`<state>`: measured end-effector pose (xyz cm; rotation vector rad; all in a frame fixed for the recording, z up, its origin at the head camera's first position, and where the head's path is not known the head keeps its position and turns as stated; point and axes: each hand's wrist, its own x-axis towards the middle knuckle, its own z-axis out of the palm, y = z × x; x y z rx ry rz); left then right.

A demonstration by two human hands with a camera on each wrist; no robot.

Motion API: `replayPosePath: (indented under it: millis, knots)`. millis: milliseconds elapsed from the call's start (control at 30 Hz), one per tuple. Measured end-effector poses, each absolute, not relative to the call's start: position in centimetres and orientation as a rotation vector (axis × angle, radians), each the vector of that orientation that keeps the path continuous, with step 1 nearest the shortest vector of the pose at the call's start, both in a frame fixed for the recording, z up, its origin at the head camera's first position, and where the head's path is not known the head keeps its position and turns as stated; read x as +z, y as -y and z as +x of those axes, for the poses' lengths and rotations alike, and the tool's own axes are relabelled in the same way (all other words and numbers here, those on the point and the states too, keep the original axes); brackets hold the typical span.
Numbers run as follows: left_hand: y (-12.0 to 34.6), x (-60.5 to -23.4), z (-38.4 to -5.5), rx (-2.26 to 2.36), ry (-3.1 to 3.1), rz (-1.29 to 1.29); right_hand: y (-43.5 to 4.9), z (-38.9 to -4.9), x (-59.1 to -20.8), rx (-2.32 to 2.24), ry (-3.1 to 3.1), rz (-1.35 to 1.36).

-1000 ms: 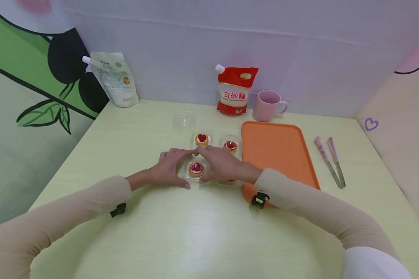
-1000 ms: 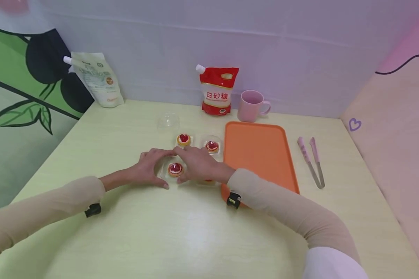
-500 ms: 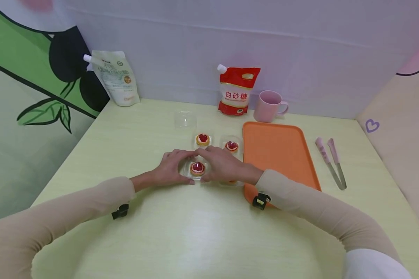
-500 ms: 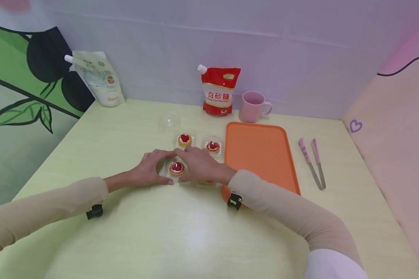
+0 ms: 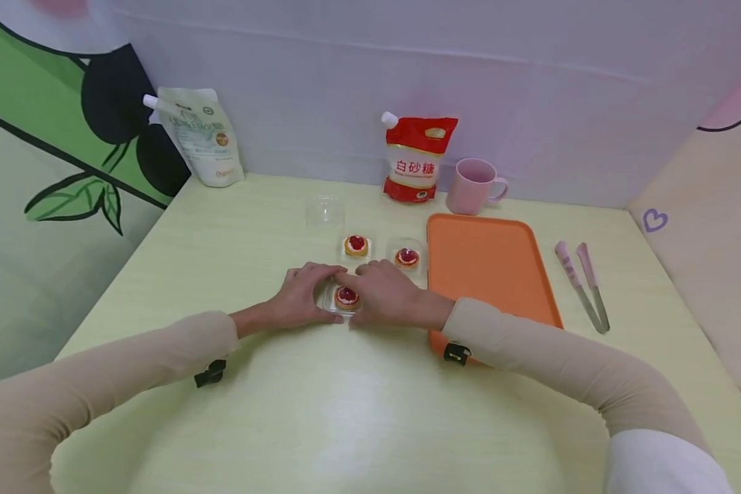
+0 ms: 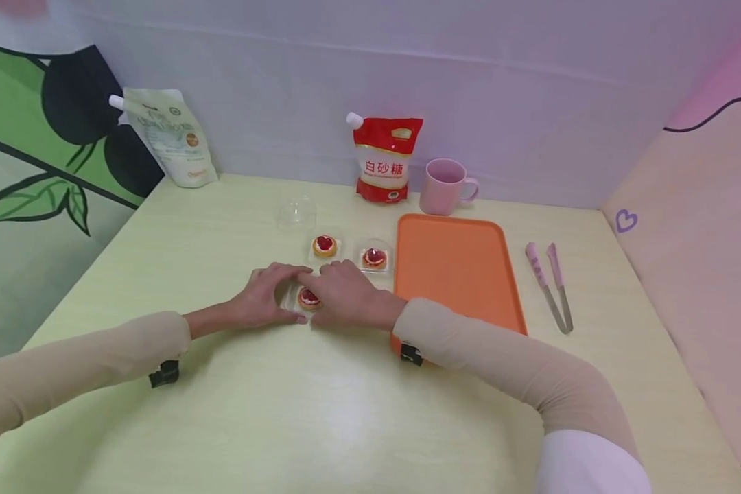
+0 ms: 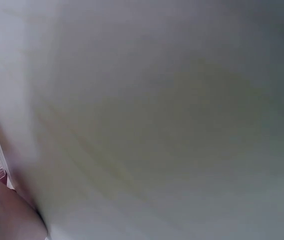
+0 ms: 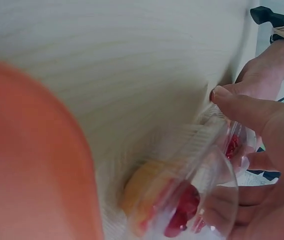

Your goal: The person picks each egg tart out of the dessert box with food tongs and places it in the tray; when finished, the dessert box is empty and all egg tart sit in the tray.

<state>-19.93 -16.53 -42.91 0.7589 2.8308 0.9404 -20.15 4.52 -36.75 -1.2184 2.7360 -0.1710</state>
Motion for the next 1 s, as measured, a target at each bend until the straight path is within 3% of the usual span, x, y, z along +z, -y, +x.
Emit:
replayPosePath:
  millis: [1000]
  knots:
    - [16.5, -43.0, -20.0, 0.967, -2.818, 0.739, -5.4, -21.8, -37.2, -0.36, -2.655, -1.233]
